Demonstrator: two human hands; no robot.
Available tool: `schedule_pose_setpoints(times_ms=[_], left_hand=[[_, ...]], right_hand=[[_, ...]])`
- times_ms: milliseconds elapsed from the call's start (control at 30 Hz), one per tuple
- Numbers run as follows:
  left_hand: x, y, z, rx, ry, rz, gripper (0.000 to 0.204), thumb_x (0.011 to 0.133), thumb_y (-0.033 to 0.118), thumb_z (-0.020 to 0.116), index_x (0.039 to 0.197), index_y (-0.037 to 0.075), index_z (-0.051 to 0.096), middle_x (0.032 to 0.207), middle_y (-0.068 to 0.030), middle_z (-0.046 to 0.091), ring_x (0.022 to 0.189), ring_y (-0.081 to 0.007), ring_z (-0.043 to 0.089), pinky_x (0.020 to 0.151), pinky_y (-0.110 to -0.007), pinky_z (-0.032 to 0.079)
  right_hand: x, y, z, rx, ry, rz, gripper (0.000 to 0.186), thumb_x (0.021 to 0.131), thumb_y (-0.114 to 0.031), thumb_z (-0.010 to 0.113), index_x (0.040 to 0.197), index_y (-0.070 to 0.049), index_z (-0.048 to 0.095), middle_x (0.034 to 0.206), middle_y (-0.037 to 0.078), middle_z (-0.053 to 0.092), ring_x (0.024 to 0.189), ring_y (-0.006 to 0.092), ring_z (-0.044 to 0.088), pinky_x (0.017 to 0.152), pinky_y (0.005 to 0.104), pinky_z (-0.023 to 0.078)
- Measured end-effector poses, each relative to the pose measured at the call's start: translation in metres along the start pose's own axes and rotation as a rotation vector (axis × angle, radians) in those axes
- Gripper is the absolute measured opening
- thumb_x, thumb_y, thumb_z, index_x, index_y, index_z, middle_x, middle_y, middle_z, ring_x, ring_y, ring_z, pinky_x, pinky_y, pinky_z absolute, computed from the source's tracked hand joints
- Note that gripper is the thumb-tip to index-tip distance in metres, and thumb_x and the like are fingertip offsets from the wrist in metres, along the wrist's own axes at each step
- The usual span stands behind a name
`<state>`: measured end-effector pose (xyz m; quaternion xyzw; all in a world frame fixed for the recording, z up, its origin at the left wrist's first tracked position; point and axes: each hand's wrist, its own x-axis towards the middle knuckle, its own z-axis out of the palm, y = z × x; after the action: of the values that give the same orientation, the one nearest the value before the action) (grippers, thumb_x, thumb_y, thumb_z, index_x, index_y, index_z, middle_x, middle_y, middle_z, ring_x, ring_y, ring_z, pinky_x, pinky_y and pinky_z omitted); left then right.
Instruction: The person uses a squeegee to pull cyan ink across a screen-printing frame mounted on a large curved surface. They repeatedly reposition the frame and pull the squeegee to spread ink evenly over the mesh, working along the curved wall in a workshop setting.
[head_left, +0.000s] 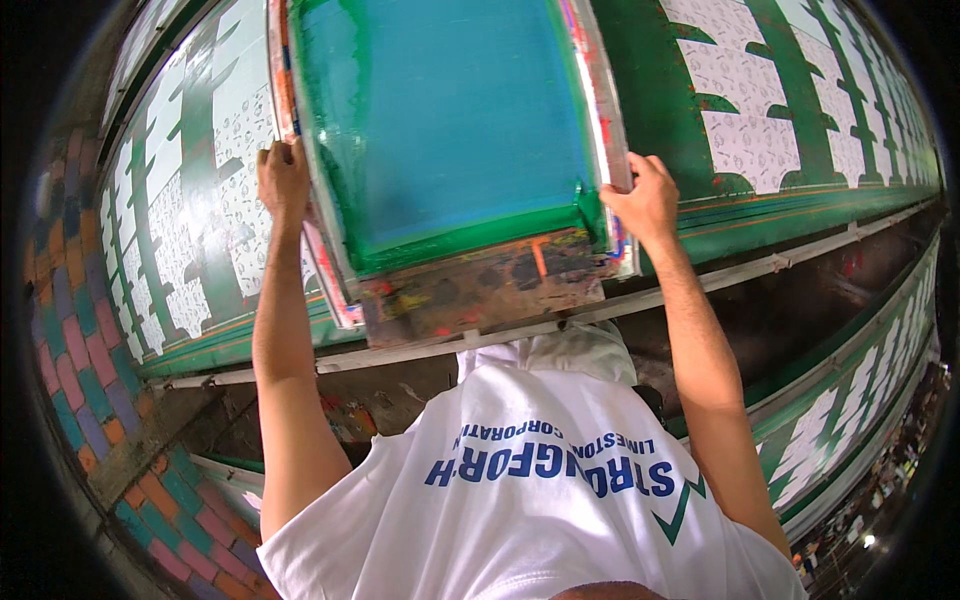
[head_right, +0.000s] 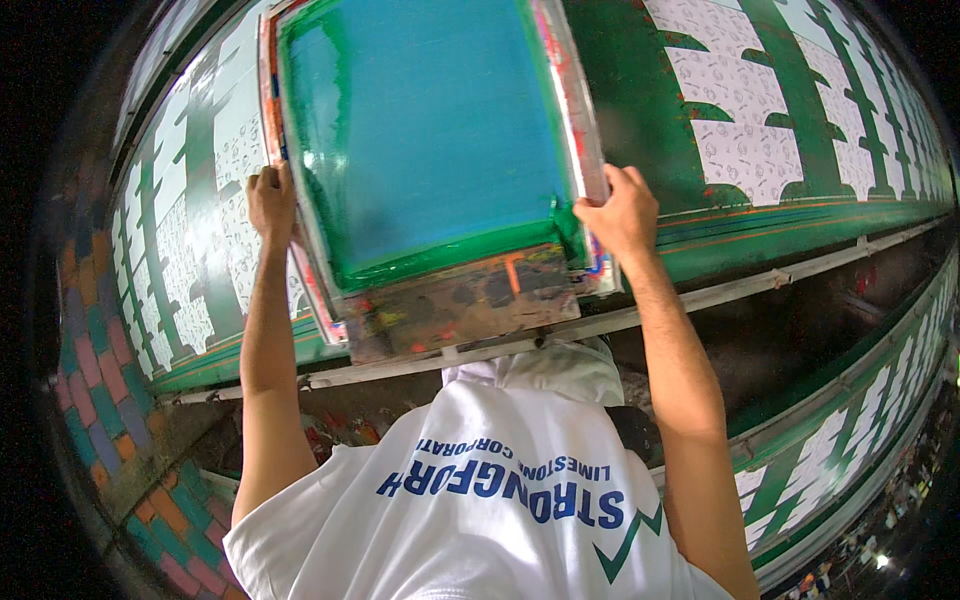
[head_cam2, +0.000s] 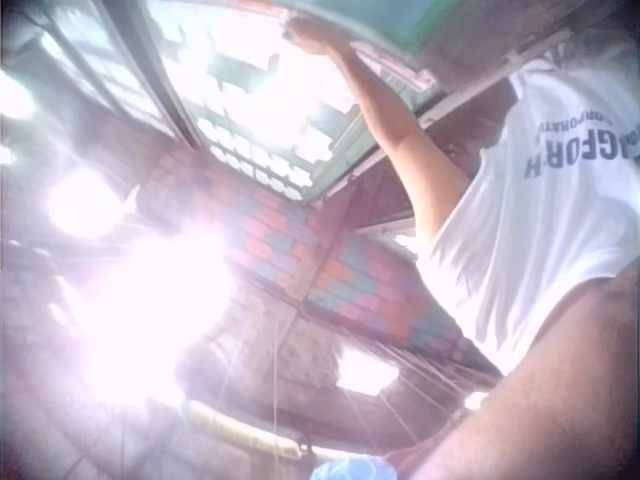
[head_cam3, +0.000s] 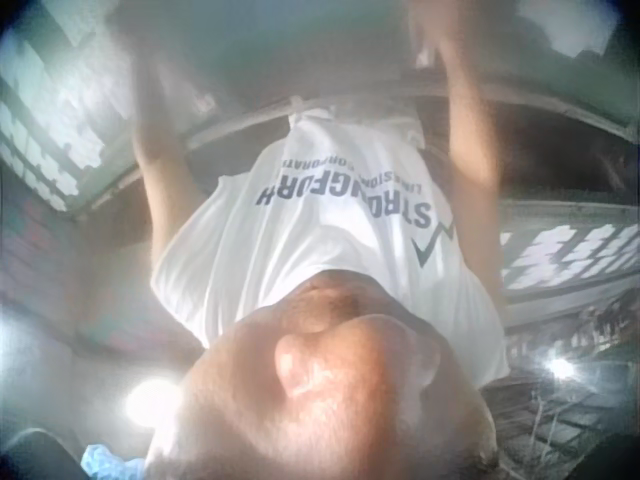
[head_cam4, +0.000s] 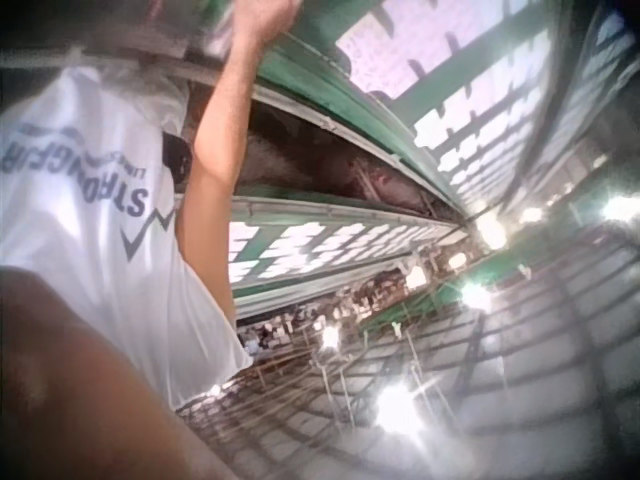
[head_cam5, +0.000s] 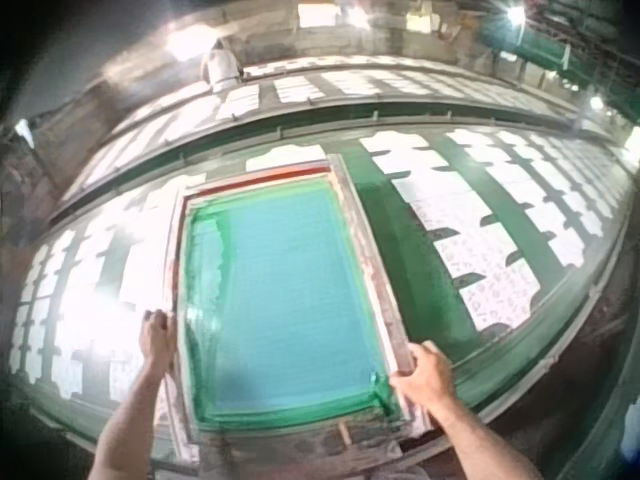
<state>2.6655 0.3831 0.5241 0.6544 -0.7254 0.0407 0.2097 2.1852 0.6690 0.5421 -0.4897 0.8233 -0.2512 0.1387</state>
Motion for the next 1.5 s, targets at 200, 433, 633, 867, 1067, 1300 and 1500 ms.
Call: schedule_pose_setpoints(times_ms=[200,433,633,867,1067,1300,1500], left_hand=[[-0.041,0.079,0.004,-0.049,-0.014,-0.074,0.035,0.099,0.044,0.069,0.091,0.01,0.07,0.097,-0.0094,0.064,0.09,-0.0319,0.067,0.078,-0.048,0.054],[-0.067,0.107,0.007,-0.064,-0.064,-0.141,0.037,0.1,0.046,0.068,0.098,0.009,0.07,0.101,-0.0104,0.063,0.094,-0.0336,0.067,0.083,-0.049,0.053],[-0.076,0.111,0.013,-0.073,-0.049,-0.148,0.035,0.098,0.043,0.071,0.09,0.009,0.068,0.096,-0.0094,0.063,0.088,-0.0331,0.066,0.078,-0.049,0.052],[-0.079,0.108,0.023,-0.051,-0.077,-0.158,0.037,0.096,0.046,0.071,0.09,0.01,0.069,0.097,-0.0097,0.064,0.089,-0.034,0.067,0.08,-0.049,0.053],[-0.082,0.106,0.03,-0.098,-0.083,-0.176,0.037,0.095,0.046,0.072,0.09,0.01,0.069,0.097,-0.0102,0.065,0.092,-0.0326,0.067,0.081,-0.048,0.053],[-0.083,0.1,0.034,-0.238,-0.031,-0.179,0.039,0.092,0.044,0.077,0.089,0.007,0.067,0.096,-0.0119,0.063,0.093,-0.0354,0.066,0.081,-0.048,0.053],[-0.085,0.098,0.036,-0.308,0.011,-0.163,0.04,0.09,0.045,0.079,0.09,0.007,0.065,0.1,-0.0131,0.062,0.095,-0.0362,0.065,0.083,-0.049,0.054]], right_hand=[[0.011,0.072,-0.035,-0.055,-0.018,-0.039,0.056,0.074,-0.022,0.086,0.123,0.0,0.071,0.105,0.012,0.068,0.086,0.0267,0.072,0.078,0.0399,0.06],[0.007,0.096,-0.057,-0.03,-0.078,-0.016,0.058,0.076,-0.021,0.085,0.126,0.003,0.069,0.105,0.011,0.067,0.087,0.024,0.069,0.077,0.0385,0.058],[0.001,0.1,-0.058,-0.009,-0.072,-0.013,0.06,0.076,-0.022,0.083,0.128,0.005,0.068,0.11,0.016,0.066,0.099,0.0355,0.07,0.086,0.0455,0.058],[0.002,0.103,-0.053,-0.078,-0.137,0.062,0.066,0.08,-0.026,0.083,0.136,0.004,0.065,0.12,0.019,0.066,0.109,0.0366,0.069,0.092,0.0462,0.057],[-0.013,0.077,-0.06,-0.042,-0.071,0.009,0.066,0.091,-0.029,0.083,0.145,0.002,0.059,0.132,0.02,0.065,0.119,0.0391,0.066,0.102,0.0463,0.054],[-0.105,-0.022,-0.052,0.09,-0.66,-0.715,0.054,0.082,-0.027,0.087,0.128,-0.004,0.07,0.134,0.014,0.065,0.126,0.0339,0.062,0.106,0.0446,0.053],[-0.12,-0.055,-0.037,-0.233,-0.639,-0.934,0.05,0.087,-0.009,0.072,0.136,-0.005,0.065,0.136,0.016,0.064,0.128,0.0343,0.061,0.109,0.0464,0.053]])
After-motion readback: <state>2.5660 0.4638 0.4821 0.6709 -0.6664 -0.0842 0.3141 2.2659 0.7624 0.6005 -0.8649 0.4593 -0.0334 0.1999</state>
